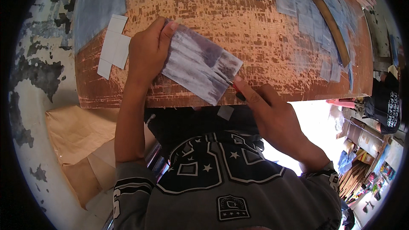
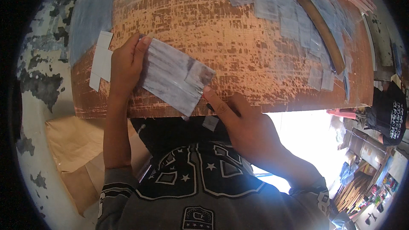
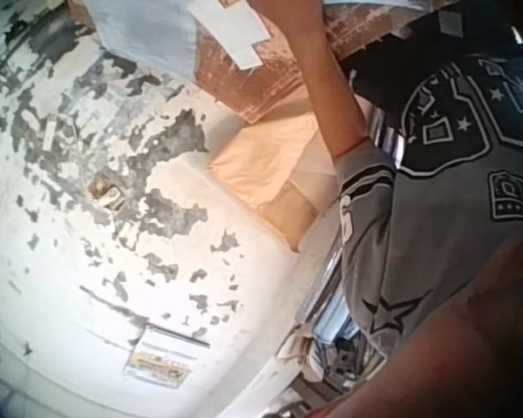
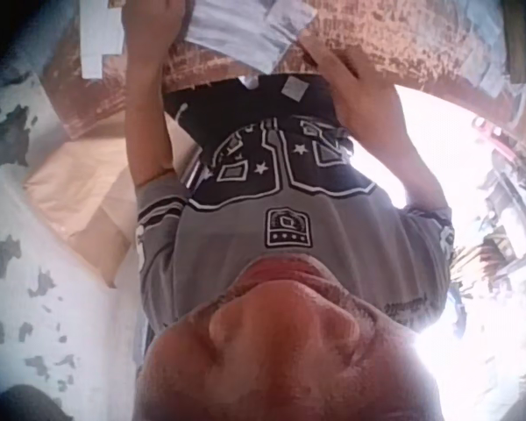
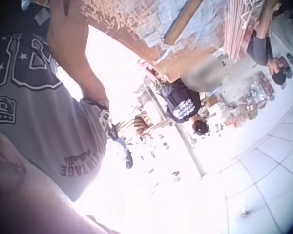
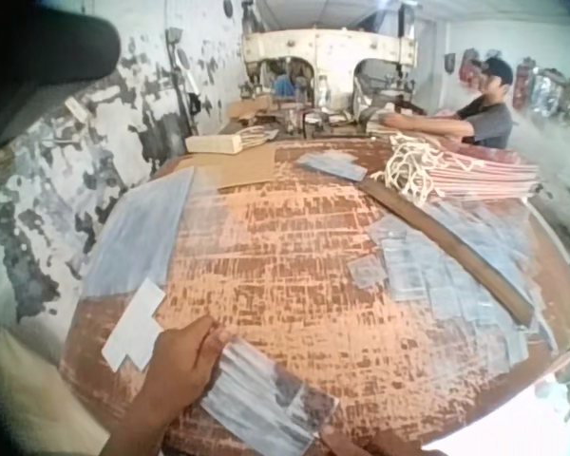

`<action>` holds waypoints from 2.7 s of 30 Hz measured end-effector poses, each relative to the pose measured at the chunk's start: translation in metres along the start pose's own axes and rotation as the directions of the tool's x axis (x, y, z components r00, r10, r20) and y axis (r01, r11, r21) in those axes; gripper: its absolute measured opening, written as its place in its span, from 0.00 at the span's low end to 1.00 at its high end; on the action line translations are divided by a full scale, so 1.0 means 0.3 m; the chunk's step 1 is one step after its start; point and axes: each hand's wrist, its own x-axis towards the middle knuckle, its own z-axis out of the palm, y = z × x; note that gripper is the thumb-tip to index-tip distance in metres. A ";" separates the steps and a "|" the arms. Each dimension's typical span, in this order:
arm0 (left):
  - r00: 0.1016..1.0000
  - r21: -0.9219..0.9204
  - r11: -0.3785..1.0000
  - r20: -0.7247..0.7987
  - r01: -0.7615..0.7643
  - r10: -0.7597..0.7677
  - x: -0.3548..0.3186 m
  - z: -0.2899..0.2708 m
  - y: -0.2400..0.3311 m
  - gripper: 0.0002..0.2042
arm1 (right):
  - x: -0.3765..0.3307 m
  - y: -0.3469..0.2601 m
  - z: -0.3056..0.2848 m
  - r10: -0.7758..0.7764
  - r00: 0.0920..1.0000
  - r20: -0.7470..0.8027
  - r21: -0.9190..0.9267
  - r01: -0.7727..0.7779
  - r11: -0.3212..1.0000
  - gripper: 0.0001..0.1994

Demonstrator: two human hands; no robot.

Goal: The person cuts a small gray rectangular sheet using a utility knife on a wooden table.

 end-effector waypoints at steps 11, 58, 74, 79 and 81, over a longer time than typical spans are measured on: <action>1.000 -0.012 1.000 -0.022 -0.015 0.015 -0.001 0.007 -0.001 0.21 | 0.025 -0.010 -0.024 -0.046 0.998 0.035 -0.144 0.051 0.988 0.36; 0.999 0.098 0.995 -0.028 -0.034 0.036 -0.003 0.012 0.022 0.19 | 0.004 0.004 -0.073 -0.100 0.994 0.052 -0.153 0.107 0.982 0.41; 0.999 0.112 0.993 -0.022 -0.021 0.023 0.001 0.013 0.024 0.21 | 0.027 0.006 -0.063 -0.088 0.990 0.108 -0.133 0.102 0.986 0.41; 0.998 0.108 0.993 -0.039 -0.038 0.042 0.001 0.017 0.019 0.21 | 0.030 0.004 -0.061 -0.108 0.990 0.092 -0.119 0.118 0.986 0.40; 0.999 0.109 0.993 -0.035 -0.032 0.036 0.002 0.017 0.017 0.21 | 0.029 -0.001 -0.067 -0.114 0.989 0.092 -0.142 0.126 0.982 0.40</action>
